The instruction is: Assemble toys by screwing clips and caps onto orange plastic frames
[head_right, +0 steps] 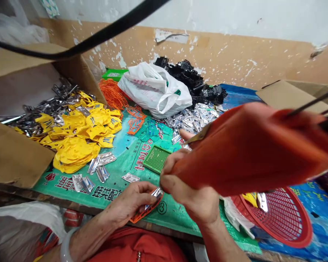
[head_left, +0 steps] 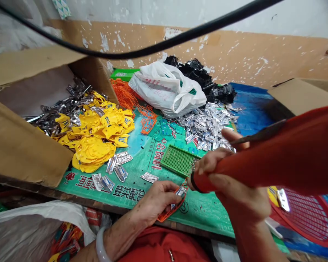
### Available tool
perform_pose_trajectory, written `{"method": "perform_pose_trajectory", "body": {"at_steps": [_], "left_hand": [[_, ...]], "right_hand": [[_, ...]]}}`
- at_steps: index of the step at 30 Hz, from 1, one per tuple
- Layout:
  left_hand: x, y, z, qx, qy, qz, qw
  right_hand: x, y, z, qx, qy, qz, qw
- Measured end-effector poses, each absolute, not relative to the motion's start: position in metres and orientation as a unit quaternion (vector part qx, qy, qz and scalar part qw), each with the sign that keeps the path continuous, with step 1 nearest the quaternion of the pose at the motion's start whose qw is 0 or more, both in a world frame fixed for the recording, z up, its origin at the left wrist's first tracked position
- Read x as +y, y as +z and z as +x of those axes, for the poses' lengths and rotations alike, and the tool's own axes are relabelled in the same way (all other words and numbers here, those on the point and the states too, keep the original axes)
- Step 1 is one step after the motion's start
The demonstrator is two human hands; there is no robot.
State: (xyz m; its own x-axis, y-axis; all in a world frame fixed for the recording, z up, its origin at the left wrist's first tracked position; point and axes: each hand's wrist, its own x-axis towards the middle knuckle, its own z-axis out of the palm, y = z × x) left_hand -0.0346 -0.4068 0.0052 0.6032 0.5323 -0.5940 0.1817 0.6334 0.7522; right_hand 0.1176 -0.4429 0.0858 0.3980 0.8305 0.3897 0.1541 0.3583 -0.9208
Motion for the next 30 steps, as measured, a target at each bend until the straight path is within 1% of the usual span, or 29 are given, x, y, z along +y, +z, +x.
{"method": "perform_pose_trajectory", "body": {"at_steps": [3, 6, 9, 14, 20, 26, 30], "left_hand": [[-0.405, 0.010, -0.037, 0.443, 0.086, 0.459, 0.765], [-0.402, 0.014, -0.037, 0.441, 0.079, 0.473, 0.759], [-0.401, 0.017, -0.036, 0.439, 0.062, 0.490, 0.750], [-0.402, 0.015, -0.035, 0.435, 0.036, 0.507, 0.744], [-0.402, 0.007, -0.040, 0.411, 0.062, 0.521, 0.746], [-0.402, 0.014, -0.046, 0.418, 0.068, 0.505, 0.752], [-0.401, 0.013, -0.048, 0.408, 0.064, 0.509, 0.755]], "right_hand": [[-0.429, 0.085, 0.131, -0.409, 0.228, -0.501, 0.728], [-0.414, 0.078, 0.139, -0.380, 0.210, -0.505, 0.746], [-0.406, 0.067, 0.140, -0.374, 0.222, -0.517, 0.737], [-0.404, 0.056, 0.137, -0.382, 0.209, -0.529, 0.728], [-0.401, 0.056, 0.138, -0.392, 0.200, -0.552, 0.708], [-0.400, 0.053, 0.139, -0.403, 0.178, -0.575, 0.689], [-0.400, 0.052, 0.139, -0.395, 0.185, -0.587, 0.682]]}}
